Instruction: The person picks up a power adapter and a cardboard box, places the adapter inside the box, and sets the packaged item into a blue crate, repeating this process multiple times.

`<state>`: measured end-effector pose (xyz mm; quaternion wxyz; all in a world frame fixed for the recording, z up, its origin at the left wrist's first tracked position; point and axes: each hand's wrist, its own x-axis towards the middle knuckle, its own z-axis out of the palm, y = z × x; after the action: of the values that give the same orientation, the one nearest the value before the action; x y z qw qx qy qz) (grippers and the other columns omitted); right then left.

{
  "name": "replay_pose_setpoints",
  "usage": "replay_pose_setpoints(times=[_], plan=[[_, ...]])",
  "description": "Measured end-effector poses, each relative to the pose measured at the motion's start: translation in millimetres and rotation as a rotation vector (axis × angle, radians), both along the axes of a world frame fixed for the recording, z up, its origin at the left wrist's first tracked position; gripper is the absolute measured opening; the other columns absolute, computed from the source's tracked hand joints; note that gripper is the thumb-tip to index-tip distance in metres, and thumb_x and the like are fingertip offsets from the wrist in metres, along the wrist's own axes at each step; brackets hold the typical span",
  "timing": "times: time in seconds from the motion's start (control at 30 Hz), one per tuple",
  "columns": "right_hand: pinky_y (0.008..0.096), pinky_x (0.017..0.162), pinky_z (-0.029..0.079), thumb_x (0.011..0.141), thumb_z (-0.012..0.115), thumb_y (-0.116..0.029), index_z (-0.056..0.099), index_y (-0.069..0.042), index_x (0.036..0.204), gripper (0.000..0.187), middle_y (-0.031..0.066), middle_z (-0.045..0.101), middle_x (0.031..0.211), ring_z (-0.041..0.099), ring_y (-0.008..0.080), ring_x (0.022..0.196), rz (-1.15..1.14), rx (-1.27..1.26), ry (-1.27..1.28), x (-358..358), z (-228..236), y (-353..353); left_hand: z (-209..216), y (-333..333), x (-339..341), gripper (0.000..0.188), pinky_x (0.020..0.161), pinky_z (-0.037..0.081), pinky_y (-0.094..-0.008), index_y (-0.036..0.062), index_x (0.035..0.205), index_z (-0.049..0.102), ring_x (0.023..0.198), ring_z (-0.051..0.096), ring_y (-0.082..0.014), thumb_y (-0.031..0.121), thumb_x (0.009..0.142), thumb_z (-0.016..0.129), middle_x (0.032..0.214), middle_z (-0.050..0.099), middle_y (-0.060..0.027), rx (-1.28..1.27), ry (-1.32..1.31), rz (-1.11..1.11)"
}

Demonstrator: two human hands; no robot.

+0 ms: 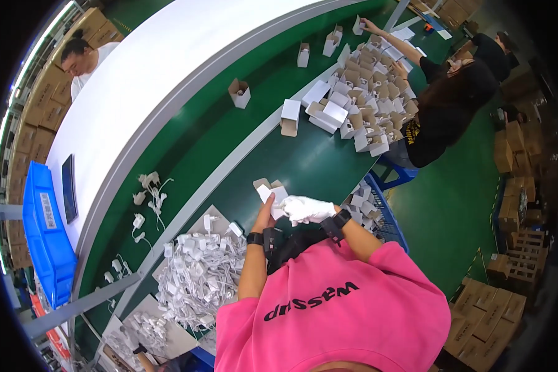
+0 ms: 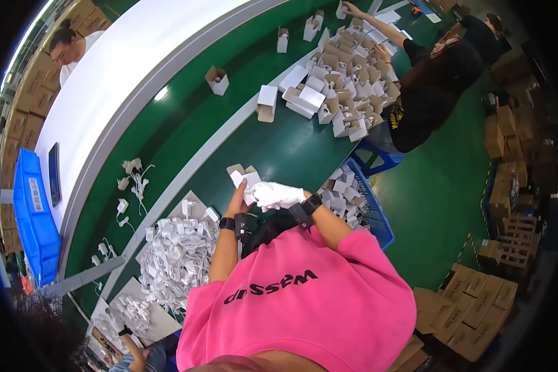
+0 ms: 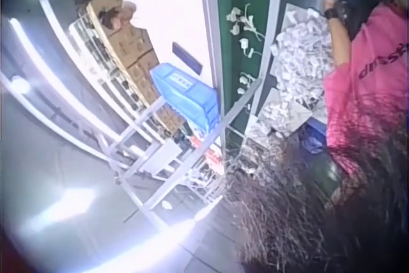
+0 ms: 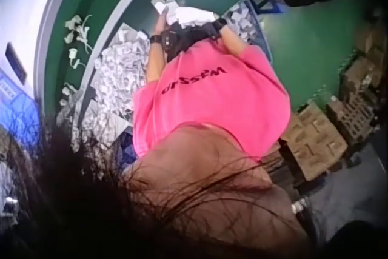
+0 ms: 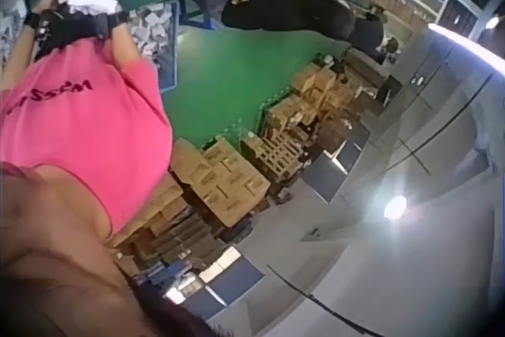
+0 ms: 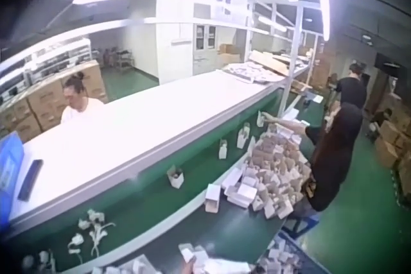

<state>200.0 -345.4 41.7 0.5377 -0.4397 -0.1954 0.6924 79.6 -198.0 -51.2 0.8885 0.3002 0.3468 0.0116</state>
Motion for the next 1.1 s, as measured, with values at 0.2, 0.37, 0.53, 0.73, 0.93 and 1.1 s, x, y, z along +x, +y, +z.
replay_pose_setpoints(times=[0.2,0.37,0.53,0.73,0.93,1.1], plan=[[0.0216,0.064,0.046,0.084,0.071,-0.02,0.047,-0.003,0.124,0.05,0.0013,0.054,0.094,0.055,0.0081,0.077,-0.268,-0.022,-0.266,-1.0,21.9,7.8,5.1,10.5,-26.2,0.061,0.094,0.047,-0.0375,0.0023,0.139,0.032,0.108,0.059,-0.0241,0.024,0.091,0.062,0.128,0.052,-0.0124,-0.253,-0.036,0.054],[0.0257,0.082,0.048,0.085,0.071,-0.025,0.039,-0.001,0.138,0.066,0.0066,0.056,0.113,0.054,0.0123,0.099,-0.306,-0.063,-0.417,-5.8,8.3,4.1,40.1,-0.4,-24.7,0.053,0.094,0.047,-0.0395,0.0068,0.136,0.039,0.108,0.06,-0.026,0.014,0.088,0.062,0.125,0.053,-0.0115,0.323,-0.014,0.079],[0.0277,0.088,0.047,0.087,0.069,-0.026,0.032,-0.001,0.144,0.072,0.0088,0.055,0.122,0.053,0.0138,0.103,-0.27,-0.022,-0.372,-9.2,15.5,4.9,50.8,5.0,-27.9,0.056,0.094,0.046,-0.0427,0.0059,0.13,0.04,0.11,0.057,-0.0363,0.001,0.08,0.064,0.122,0.052,-0.0197,1.113,0.023,-0.085],[0.0361,0.09,0.048,0.091,0.061,-0.029,0.033,-0.001,0.143,0.064,0.0179,0.055,0.123,0.057,0.0277,0.108,-0.182,-0.019,-0.916,-16.6,-3.7,26.8,30.2,0.7,-19.0,0.053,0.089,0.046,-0.0438,0.0041,0.122,0.041,0.108,0.054,-0.0449,-0.004,0.075,0.064,0.114,0.054,-0.0229,1.414,-0.072,-0.142],[0.0437,0.089,0.048,0.092,0.057,-0.031,0.043,-0.004,0.135,0.053,0.0241,0.055,0.115,0.057,0.0403,0.106,-0.069,-0.121,-1.364,-25.8,0.9,36.1,20.0,-2.0,-22.7,0.049,0.089,0.046,-0.0447,0.001,0.116,0.04,0.11,0.052,-0.0454,-0.002,0.074,0.067,0.118,0.054,-0.0239,1.432,0.034,-0.232],[0.047,0.081,0.05,0.091,0.055,-0.027,0.055,-0.004,0.115,0.034,0.0231,0.057,0.103,0.06,0.0411,0.094,0.114,-0.278,-1.513,-23.3,13.0,46.8,24.0,-4.5,-24.1,0.05,0.091,0.046,-0.0446,0.0008,0.114,0.037,0.111,0.053,-0.0442,-0.002,0.074,0.068,0.123,0.054,-0.0236,1.492,-0.032,-0.276]])
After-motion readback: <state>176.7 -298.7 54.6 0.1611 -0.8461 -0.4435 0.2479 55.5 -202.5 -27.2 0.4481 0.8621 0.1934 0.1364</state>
